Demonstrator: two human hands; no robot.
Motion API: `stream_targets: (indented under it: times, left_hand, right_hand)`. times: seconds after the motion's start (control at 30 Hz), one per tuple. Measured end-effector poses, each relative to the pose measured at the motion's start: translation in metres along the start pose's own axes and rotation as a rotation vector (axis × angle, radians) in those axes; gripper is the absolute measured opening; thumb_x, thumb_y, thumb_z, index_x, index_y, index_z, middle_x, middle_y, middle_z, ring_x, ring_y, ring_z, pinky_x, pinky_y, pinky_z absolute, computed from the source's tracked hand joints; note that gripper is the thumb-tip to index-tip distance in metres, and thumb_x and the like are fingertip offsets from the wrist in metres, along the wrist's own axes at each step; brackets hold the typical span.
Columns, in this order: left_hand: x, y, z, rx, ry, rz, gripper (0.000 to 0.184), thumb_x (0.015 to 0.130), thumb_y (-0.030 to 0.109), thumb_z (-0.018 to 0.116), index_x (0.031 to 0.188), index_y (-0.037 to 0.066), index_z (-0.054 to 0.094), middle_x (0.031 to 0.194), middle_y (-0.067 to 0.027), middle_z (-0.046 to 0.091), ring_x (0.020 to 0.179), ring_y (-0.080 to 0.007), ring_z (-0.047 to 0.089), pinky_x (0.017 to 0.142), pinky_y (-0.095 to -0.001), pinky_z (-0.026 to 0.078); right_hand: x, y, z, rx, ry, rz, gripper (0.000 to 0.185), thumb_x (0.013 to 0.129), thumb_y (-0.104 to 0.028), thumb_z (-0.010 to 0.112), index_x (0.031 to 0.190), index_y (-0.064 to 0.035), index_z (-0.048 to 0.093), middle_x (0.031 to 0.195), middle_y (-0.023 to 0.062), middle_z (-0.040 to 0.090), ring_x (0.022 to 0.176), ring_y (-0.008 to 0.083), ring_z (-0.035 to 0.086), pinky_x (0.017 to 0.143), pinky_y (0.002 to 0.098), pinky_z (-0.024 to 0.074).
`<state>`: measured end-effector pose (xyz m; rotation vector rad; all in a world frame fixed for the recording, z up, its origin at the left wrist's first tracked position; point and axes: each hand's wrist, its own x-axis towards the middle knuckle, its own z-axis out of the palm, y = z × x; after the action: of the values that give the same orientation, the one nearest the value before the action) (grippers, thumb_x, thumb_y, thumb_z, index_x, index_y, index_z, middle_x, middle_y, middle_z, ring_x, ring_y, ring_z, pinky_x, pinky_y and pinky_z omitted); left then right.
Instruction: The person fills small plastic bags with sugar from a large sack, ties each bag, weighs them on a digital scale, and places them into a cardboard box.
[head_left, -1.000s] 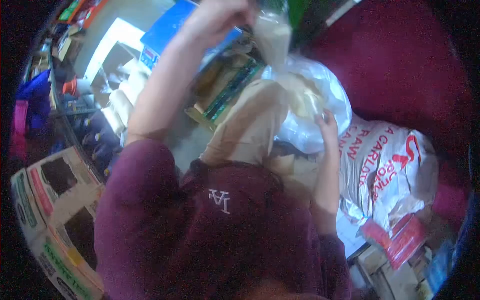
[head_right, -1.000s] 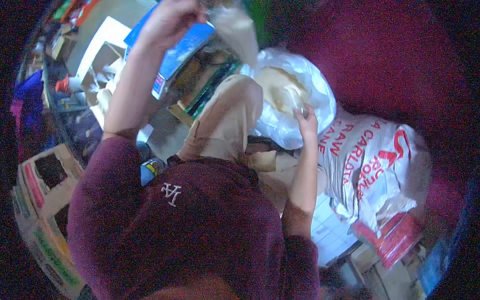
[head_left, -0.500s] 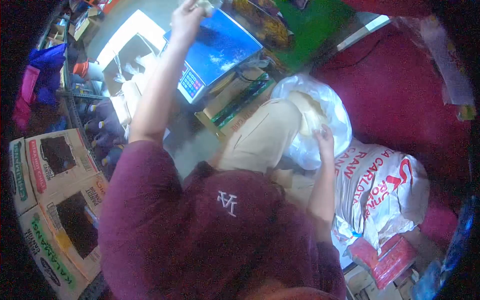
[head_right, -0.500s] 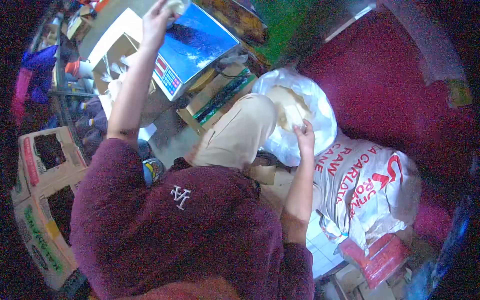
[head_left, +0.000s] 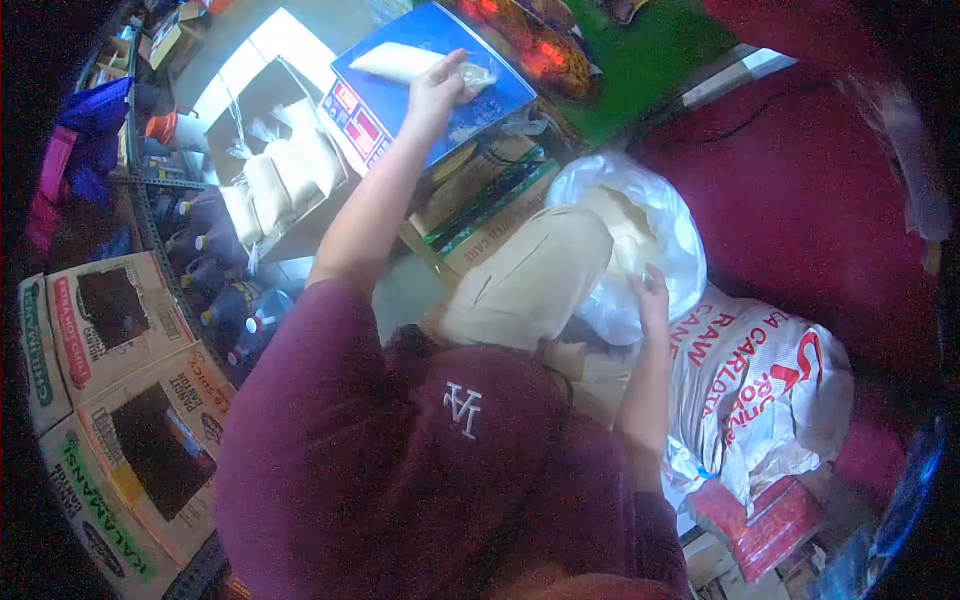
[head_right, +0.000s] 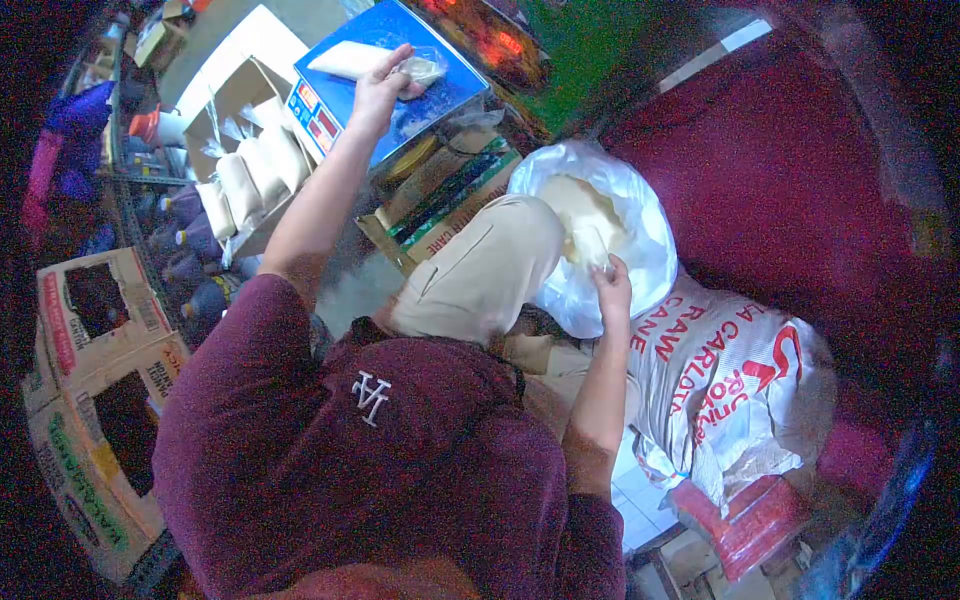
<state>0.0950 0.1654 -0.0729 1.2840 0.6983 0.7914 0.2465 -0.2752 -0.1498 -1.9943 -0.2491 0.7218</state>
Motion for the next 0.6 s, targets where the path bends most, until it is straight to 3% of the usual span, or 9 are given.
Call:
stream_targets:
  times: [0.3, 0.37, 0.43, 0.5, 0.6]
  left_hand:
    - [0.018, -0.005, -0.023, 0.077, -0.004, 0.039, 0.051, 0.079, -0.005, 0.047, 0.129, 0.002, 0.048, 0.113, -0.0082, 0.06, 0.074, -0.0105, 0.06, 0.071, -0.0226, 0.05]
    - [0.008, -0.001, -0.023, 0.431, -0.044, 0.025, 0.051, 0.074, -0.003, 0.047, 0.123, 0.008, 0.056, 0.112, -0.0127, 0.061, 0.084, -0.0152, 0.062, 0.074, -0.0249, 0.05]
    - [-0.005, -0.007, -0.014, 0.574, -0.024, 0.313, 0.051, 0.073, -0.001, 0.05, 0.122, 0.011, 0.056, 0.12, -0.0139, 0.057, 0.109, -0.0235, 0.056, 0.091, -0.0299, 0.045]
    - [-0.019, 0.0, -0.005, 0.644, -0.037, 0.392, 0.052, 0.072, 0.001, 0.053, 0.122, 0.014, 0.056, 0.123, -0.0144, 0.054, 0.115, -0.0272, 0.051, 0.097, -0.0323, 0.041]
    - [-0.026, -0.004, 0.001, 0.661, -0.032, 0.376, 0.055, 0.073, 0.003, 0.055, 0.126, 0.019, 0.053, 0.13, -0.0137, 0.048, 0.115, -0.0299, 0.05, 0.095, -0.0337, 0.043]
  right_hand:
    - [0.007, 0.012, 0.004, -0.015, -0.036, -0.004, 0.054, 0.079, -0.017, 0.067, 0.126, -0.0001, 0.045, 0.091, 0.0113, 0.06, 0.08, 0.0165, 0.056, 0.074, 0.0275, 0.0446]
    - [0.006, 0.009, 0.006, 0.007, -0.046, -0.002, 0.054, 0.079, -0.017, 0.067, 0.125, -0.0001, 0.045, 0.091, 0.0118, 0.061, 0.081, 0.0169, 0.057, 0.075, 0.0279, 0.0448]
    - [0.003, 0.001, 0.007, -0.043, -0.006, 0.006, 0.054, 0.079, -0.018, 0.068, 0.125, -0.0003, 0.046, 0.091, 0.0118, 0.062, 0.08, 0.0173, 0.058, 0.074, 0.0282, 0.0451]
    - [0.005, 0.001, 0.007, -0.088, 0.004, 0.01, 0.053, 0.079, -0.018, 0.068, 0.125, -0.0003, 0.046, 0.091, 0.0117, 0.062, 0.08, 0.0173, 0.058, 0.074, 0.028, 0.0452]
    - [0.005, -0.003, 0.008, -0.14, 0.031, 0.0, 0.053, 0.079, -0.018, 0.069, 0.124, -0.0003, 0.046, 0.09, 0.011, 0.062, 0.08, 0.017, 0.058, 0.073, 0.0276, 0.0453]
